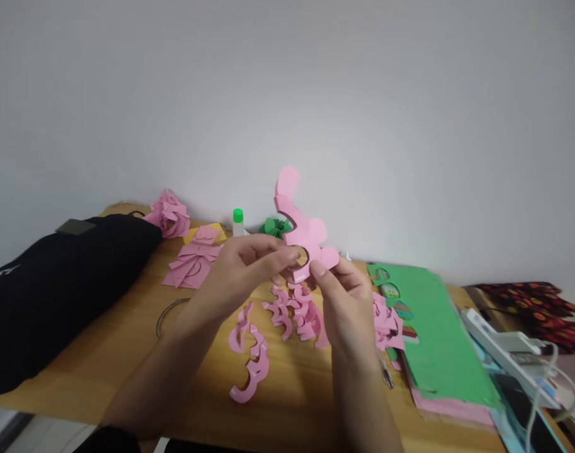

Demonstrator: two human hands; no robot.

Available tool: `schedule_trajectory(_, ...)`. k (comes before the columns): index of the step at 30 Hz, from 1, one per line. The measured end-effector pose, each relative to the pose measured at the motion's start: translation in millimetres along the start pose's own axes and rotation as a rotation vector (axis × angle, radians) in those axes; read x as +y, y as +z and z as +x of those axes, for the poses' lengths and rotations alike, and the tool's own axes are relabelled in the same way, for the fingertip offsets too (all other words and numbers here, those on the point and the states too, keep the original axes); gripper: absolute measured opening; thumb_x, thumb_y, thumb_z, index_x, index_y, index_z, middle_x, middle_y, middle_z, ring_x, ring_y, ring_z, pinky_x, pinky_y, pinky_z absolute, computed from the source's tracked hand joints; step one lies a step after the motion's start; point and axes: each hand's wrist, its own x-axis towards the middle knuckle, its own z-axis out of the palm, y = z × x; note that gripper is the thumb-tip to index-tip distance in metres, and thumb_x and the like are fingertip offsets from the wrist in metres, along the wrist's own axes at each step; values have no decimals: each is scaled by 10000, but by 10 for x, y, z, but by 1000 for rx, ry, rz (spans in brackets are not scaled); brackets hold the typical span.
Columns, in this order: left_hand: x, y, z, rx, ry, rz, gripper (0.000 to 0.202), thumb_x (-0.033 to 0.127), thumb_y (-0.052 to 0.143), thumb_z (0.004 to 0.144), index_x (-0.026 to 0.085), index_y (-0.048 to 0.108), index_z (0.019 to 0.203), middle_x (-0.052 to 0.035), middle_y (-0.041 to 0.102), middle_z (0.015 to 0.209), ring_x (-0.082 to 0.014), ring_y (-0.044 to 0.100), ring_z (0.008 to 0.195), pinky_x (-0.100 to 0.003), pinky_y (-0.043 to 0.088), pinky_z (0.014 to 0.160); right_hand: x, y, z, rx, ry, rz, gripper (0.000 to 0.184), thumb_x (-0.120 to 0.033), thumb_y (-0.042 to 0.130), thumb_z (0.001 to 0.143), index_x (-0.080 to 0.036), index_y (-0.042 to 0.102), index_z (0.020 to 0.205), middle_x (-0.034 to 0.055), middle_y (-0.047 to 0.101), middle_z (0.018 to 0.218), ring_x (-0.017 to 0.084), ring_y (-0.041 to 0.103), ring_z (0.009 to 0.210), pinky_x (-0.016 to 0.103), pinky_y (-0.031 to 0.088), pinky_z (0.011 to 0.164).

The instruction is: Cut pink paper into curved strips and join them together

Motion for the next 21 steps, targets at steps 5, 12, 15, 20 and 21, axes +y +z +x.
schedule_trajectory(5,30,74,-22,-110,-57,81,110,261,667,811,219,762,775,-16,746,681,-149,714,646,-218,573,590,15,-29,-20,58,-45,-102,107,-290,696,808,-186,684,783,-16,649,655,105,569,571,237,494,538)
schedule_trajectory(12,35,165,-4,44,-36,69,109,242,677,766,200,754,701,-25,743,637,-156,705,575,-218,559,516,-62,-30,-132,303,-562,-573,295,-105,712,790,-227,648,1050,1,602,853,127,564,724,275,493,632)
schedule_trajectory(15,50,187,-16,58,-1,47,121,228,676,772,206,757,685,-13,742,644,-150,707,607,-219,579,564,-136,-22,-175,170,-640,-772,253,-59,665,824,-224,672,1016,12,638,865,136,601,758,289,510,665)
schedule_trajectory(20,62,200,-48,59,36,63,142,205,658,793,207,761,694,-3,746,658,-150,719,663,-214,593,617,-151,-8,-163,142,-674,-827,213,-74,646,850,-220,681,1000,10,650,820,151,621,759,314,517,680)
schedule_trajectory(21,60,201,-52,65,39,63,147,206,655,796,207,762,696,-3,743,651,-150,720,665,-214,594,619,-147,-7,-159,147,-682,-832,195,-71,650,848,-213,683,977,11,649,810,149,617,750,312,512,674)
